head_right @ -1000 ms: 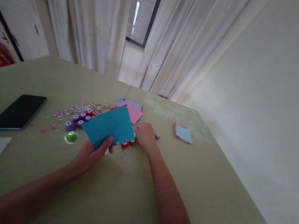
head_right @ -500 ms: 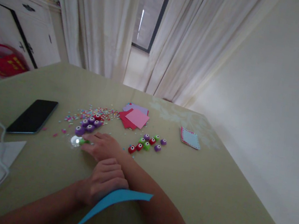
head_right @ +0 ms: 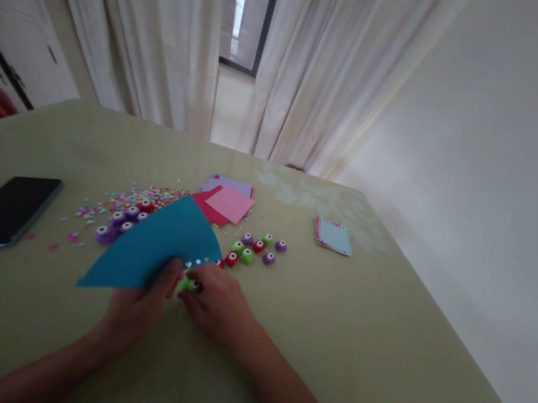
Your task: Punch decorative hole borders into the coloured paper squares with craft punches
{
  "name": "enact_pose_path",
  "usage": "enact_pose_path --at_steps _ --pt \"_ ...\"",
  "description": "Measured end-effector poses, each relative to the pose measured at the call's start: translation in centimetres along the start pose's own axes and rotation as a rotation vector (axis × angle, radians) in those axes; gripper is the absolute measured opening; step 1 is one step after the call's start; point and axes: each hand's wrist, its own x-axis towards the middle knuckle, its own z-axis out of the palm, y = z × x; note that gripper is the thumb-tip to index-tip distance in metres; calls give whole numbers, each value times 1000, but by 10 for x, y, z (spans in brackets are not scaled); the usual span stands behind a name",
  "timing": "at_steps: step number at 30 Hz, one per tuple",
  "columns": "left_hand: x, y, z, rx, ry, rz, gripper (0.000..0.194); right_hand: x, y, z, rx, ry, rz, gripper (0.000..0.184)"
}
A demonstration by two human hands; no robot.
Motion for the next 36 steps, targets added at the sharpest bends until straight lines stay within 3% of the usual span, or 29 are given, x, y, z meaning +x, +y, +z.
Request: enact_pose_path --at_steps 2,4,9,19,36 --pt "11 4 -1 -46 84 -58 38 4 -2 -5 206 136 109 33" --pt "20 6 -2 -93 91 -89 38 7 -3 -9 469 217 202 38" --pt "29 9 -6 -84 18 -86 36 12 0 -16 863 220 384 47" --pt "24 13 -5 -24 -42 -132 35 16 1 -12 977 361 421 54" --pt "27 10 -6 8 -16 -127 38 15 -2 -15 981 336 410 56"
